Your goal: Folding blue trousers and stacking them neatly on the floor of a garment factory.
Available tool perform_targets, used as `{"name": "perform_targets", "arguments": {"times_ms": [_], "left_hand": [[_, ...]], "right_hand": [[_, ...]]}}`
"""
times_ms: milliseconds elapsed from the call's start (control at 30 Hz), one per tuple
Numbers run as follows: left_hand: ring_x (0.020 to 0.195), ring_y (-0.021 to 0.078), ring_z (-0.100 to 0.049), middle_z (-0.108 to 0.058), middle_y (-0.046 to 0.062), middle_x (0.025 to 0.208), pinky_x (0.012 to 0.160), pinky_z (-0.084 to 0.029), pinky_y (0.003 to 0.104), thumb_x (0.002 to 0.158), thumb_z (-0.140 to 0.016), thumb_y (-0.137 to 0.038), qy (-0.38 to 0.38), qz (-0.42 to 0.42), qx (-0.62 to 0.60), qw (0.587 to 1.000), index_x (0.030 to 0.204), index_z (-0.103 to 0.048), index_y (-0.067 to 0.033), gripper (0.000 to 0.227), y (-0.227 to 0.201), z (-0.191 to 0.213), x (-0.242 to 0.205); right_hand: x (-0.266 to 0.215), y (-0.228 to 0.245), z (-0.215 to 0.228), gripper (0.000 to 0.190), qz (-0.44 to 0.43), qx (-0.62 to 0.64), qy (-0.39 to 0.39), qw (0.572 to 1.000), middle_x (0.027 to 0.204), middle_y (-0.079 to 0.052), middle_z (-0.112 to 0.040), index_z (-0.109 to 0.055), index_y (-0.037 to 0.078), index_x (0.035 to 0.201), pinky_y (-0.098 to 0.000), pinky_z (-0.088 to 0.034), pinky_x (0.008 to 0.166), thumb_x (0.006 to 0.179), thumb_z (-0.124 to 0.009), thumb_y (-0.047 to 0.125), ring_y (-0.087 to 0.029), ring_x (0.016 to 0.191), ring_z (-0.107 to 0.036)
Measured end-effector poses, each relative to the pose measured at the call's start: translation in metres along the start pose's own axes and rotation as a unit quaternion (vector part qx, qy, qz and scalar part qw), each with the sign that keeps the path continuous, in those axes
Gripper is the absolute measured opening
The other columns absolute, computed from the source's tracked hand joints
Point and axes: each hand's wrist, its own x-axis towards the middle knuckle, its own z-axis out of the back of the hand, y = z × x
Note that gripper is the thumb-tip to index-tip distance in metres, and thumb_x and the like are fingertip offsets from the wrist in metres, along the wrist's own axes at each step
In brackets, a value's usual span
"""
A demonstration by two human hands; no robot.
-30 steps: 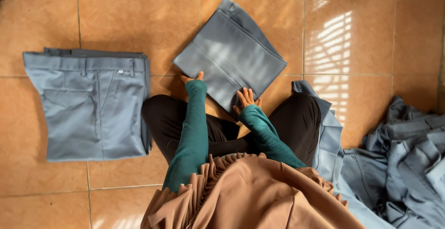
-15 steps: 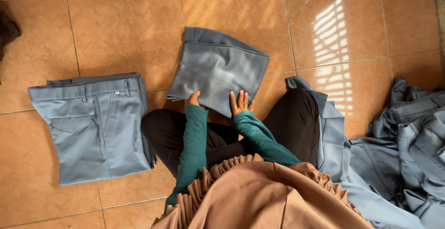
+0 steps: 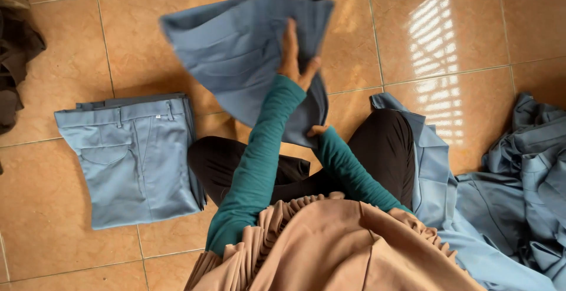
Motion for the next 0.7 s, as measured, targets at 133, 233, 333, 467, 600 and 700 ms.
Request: {"name": "perform_targets", "arguments": {"times_ms": [133, 233, 333, 467, 600, 700], "left_hand": [[0.140, 0.0377, -0.048, -0.050, 0.025, 0.151, 0.122, -0.040, 0.049, 0.104, -0.057, -0.048, 0.123, 0.150, 0.068, 0.979, 0.160, -0.031, -0.0111, 0.071, 0.036, -0.021, -0.063], [0.108, 0.0220, -0.072, -0.079, 0.003, 0.099, 0.103, -0.056, 0.035, 0.090, -0.034, -0.083, 0.384, 0.466, 0.130, 0.786, 0.089, -0.082, -0.0228, 0.077, 0.061, -0.013, -0.124], [0.105, 0.0364, -0.072, -0.072, 0.022, 0.119, 0.091, -0.061, 0.040, 0.090, -0.022, -0.087, 0.321, 0.685, -0.109, 0.645, 0.123, -0.076, -0.0117, 0.098, 0.104, -0.022, -0.197], [0.122, 0.0414, -0.062, -0.061, 0.022, 0.137, 0.106, -0.054, 0.055, 0.073, -0.077, -0.083, -0.041, 0.657, -0.489, 0.572, 0.146, -0.049, -0.0053, 0.110, 0.143, -0.049, -0.227], [0.104, 0.0385, -0.071, -0.067, 0.029, 0.119, 0.096, -0.062, 0.047, 0.066, -0.101, -0.048, -0.212, 0.672, -0.320, 0.633, 0.137, -0.050, 0.0096, 0.104, 0.172, -0.064, -0.199], [0.111, 0.0431, -0.068, -0.064, 0.033, 0.120, 0.096, -0.057, 0.055, 0.072, -0.100, -0.036, -0.261, 0.661, -0.305, 0.633, 0.131, -0.051, 0.0183, 0.094, 0.163, -0.057, -0.231]], "right_hand": [[0.102, -0.126, 0.028, 0.044, -0.164, 0.119, 0.051, 0.978, 0.098, -0.026, -0.074, -0.070, -0.006, 0.105, -0.0557, -0.058, 0.078, 0.064, -0.082, 0.006, -0.043, 0.090, -0.073], [0.181, -0.179, 0.029, 0.043, -0.250, 0.179, 0.079, 0.948, 0.093, -0.031, -0.074, -0.071, -0.014, 0.099, -0.0575, -0.058, 0.075, 0.060, -0.084, -0.001, -0.045, 0.085, -0.074], [0.144, -0.143, 0.023, 0.040, -0.271, 0.208, 0.099, 0.935, 0.095, -0.031, -0.074, -0.071, -0.014, 0.100, -0.0535, -0.060, 0.078, 0.064, -0.079, -0.001, -0.044, 0.086, -0.074], [0.160, -0.162, 0.011, 0.050, -0.183, 0.272, 0.047, 0.944, 0.091, -0.035, -0.072, -0.068, -0.016, 0.103, -0.0594, -0.060, 0.073, 0.056, -0.084, -0.009, -0.046, 0.081, -0.074], [0.005, -0.008, 0.007, 0.108, -0.177, 0.349, -0.170, 0.904, 0.129, -0.032, -0.060, -0.050, 0.043, 0.148, -0.0699, -0.062, 0.060, 0.059, -0.085, -0.009, -0.056, 0.087, -0.071], [-0.099, 0.113, 0.045, 0.087, -0.180, 0.560, -0.148, 0.795, 0.148, 0.003, -0.050, -0.032, 0.048, 0.156, -0.0280, -0.062, 0.096, 0.086, -0.079, 0.029, -0.007, 0.120, -0.064]]}}
